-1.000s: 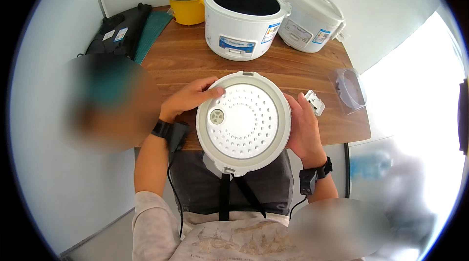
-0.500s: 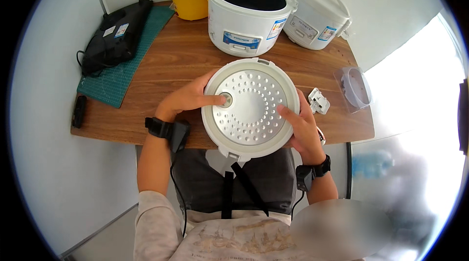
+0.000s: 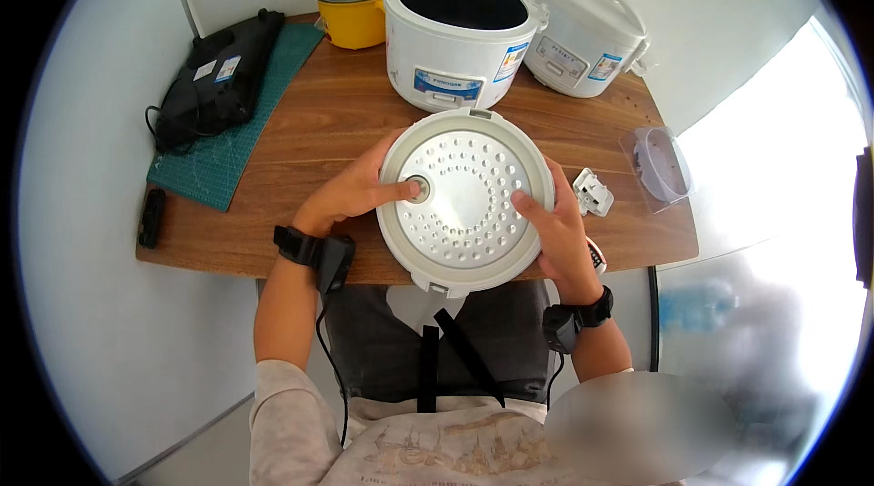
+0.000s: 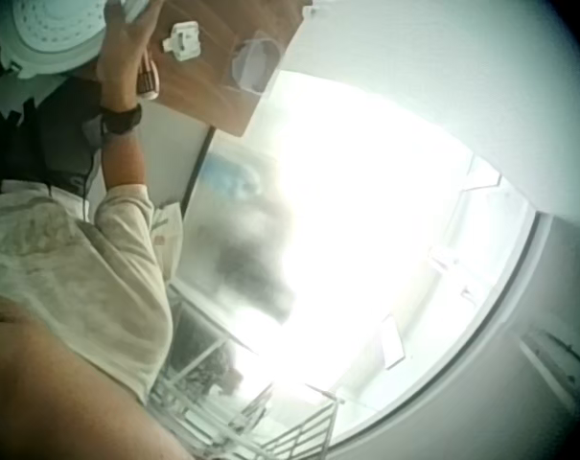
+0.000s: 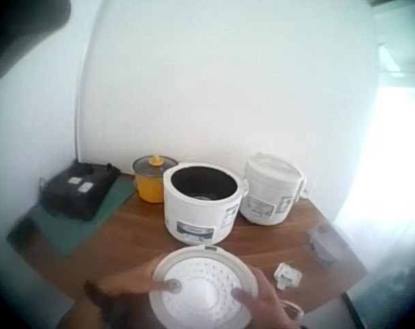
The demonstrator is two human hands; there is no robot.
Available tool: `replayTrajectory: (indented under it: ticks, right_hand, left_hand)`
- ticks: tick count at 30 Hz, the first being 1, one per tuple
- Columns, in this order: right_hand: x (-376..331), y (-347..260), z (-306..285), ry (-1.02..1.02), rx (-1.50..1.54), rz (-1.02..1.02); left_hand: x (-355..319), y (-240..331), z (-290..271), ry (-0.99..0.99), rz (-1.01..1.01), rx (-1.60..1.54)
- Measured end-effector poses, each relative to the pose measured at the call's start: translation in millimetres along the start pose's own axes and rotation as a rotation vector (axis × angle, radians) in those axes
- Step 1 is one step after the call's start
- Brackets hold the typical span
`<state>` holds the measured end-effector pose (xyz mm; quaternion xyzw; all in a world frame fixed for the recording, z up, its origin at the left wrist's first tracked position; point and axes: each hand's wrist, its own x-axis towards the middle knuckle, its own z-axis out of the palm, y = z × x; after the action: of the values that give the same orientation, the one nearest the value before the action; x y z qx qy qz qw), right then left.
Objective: The person uses a screwdriver to remove screws from a white rice cooker, detaches the lid, and then removes screws from the lid's inner plate. The disassembled parts are placed on the table.
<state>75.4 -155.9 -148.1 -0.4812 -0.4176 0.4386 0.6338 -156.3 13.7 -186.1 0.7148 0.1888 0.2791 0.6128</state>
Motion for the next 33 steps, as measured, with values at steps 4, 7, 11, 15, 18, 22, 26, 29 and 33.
replayTrajectory:
  ticks: [4,7,11,15,18,22,26,29,33]
  right_hand:
    - [2.2,11.2,5.8,0.022,-0.022,-0.060]
    - [3.7,7.0,7.0,0.019,-0.039,-0.057]
    - [9.3,6.0,2.1,-0.018,-0.017,-0.007]
    - [18.8,5.0,-2.4,-0.055,0.003,0.049]
    - [25.2,6.5,0.2,-0.033,-0.050,0.033]
    - [33.5,9.9,-2.8,0.021,-0.351,0.005]
    - [36.8,13.5,-6.1,0.016,-0.330,-0.110]
    - [33.9,8.8,-0.4,0.024,-0.334,-0.181]
    - [31.0,3.4,3.7,0.022,-0.388,-0.259]
  left_hand:
    - [3.9,3.0,3.3,0.074,0.007,0.026]
    - [3.9,6.4,3.9,0.090,-0.012,0.033]
    - [3.6,5.1,1.1,0.090,0.005,0.043]
    - [3.1,1.2,-2.6,0.115,0.028,0.054]
    - [1.9,0.4,-4.8,0.143,0.021,0.025]
    - [-0.4,4.3,-4.5,0.159,0.025,-0.021]
    - [1.1,3.9,-5.0,0.155,0.050,-0.017]
    - [-2.0,6.3,-5.2,0.186,0.122,-0.024]
    - [-5.7,14.1,-2.8,0.240,0.128,-0.054]
